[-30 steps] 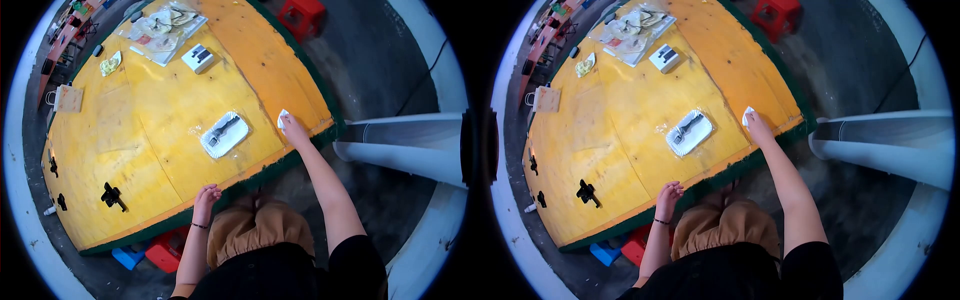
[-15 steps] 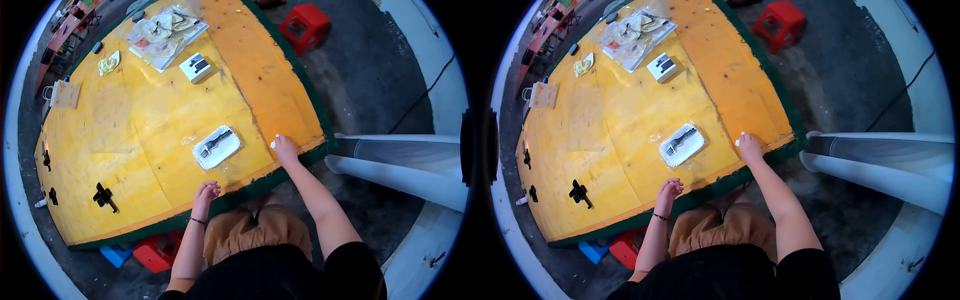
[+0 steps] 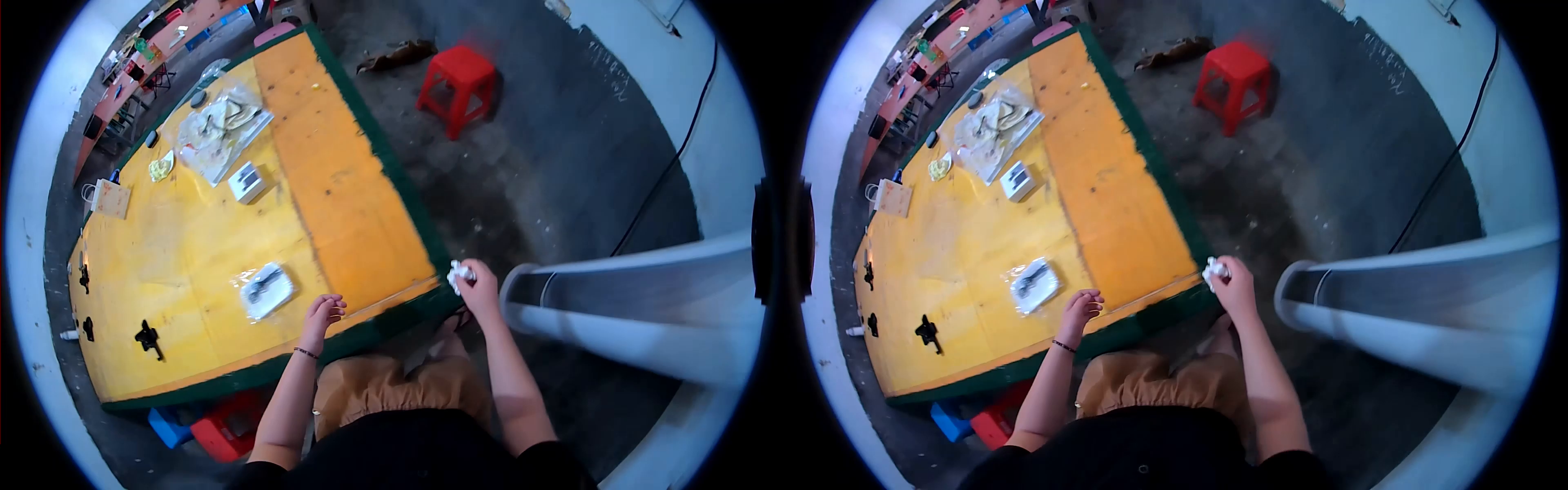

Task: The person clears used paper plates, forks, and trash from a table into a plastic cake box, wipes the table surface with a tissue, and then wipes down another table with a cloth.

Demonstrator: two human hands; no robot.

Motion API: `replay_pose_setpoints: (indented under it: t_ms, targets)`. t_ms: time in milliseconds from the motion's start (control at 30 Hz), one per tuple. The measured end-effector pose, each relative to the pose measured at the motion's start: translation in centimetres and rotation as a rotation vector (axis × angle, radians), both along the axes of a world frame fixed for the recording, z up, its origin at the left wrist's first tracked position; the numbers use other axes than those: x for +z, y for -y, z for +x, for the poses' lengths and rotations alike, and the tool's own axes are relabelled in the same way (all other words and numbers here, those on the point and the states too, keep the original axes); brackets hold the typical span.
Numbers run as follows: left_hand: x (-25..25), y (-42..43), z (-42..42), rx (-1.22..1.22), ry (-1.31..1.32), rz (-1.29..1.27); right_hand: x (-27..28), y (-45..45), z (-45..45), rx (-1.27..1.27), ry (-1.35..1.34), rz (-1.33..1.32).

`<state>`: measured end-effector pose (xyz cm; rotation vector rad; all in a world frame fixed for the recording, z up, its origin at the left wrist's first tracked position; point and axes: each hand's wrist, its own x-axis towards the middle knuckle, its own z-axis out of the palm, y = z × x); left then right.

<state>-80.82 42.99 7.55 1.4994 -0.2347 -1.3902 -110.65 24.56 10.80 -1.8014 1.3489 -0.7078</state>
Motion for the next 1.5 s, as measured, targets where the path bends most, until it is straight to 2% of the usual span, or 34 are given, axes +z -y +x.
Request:
replay_pose_setpoints:
  t_ms: [167, 300, 433, 600, 700, 900, 1067, 1167, 1400, 1500]
  targets:
    - [-0.4, 11.5, -14.0, -0.007, -0.163, -0.035, 1.9, 4.1, -14.6, -0.115, 0.140, 0.062]
    - [1.7, 19.9, -21.5, -0.131, -0.180, -0.073, 6.9, 7.1, -21.9, -0.279, 0.521, 0.401]
    - [2.8, 24.9, -22.9, -0.147, -0.158, -0.138, 9.0, 11.5, -23.5, -0.242, 1.049, 0.504]
    - [1.2, 28.0, -20.4, -0.105, -0.076, -0.076, 9.8, 16.0, -23.0, -0.132, 1.218, 0.519]
    - [0.7, 29.7, -19.3, -0.040, -0.062, -0.076, 11.5, 19.2, -22.0, -0.146, 1.195, 0.568]
    - [0.1, 36.2, -16.7, 0.141, -0.119, -0.079, 9.4, 30.0, -17.5, -0.062, 1.102, 0.597]
    - [-1.0, 42.3, -10.1, 0.363, -0.121, -0.044, 8.7, 41.3, -7.3, 0.051, 0.897, 0.721]
    - [0.5, 44.7, -6.2, 0.468, -0.111, -0.075, 8.7, 46.8, -0.6, 0.242, 0.837, 0.771]
    - [4.1, 47.0, -0.4, 0.667, -0.073, -0.076, 10.4, 54.7, 11.8, 0.474, 0.690, 0.766]
    - [3.8, 47.7, 1.0, 0.753, -0.058, -0.086, 8.7, 58.1, 16.1, 0.526, 0.588, 0.939]
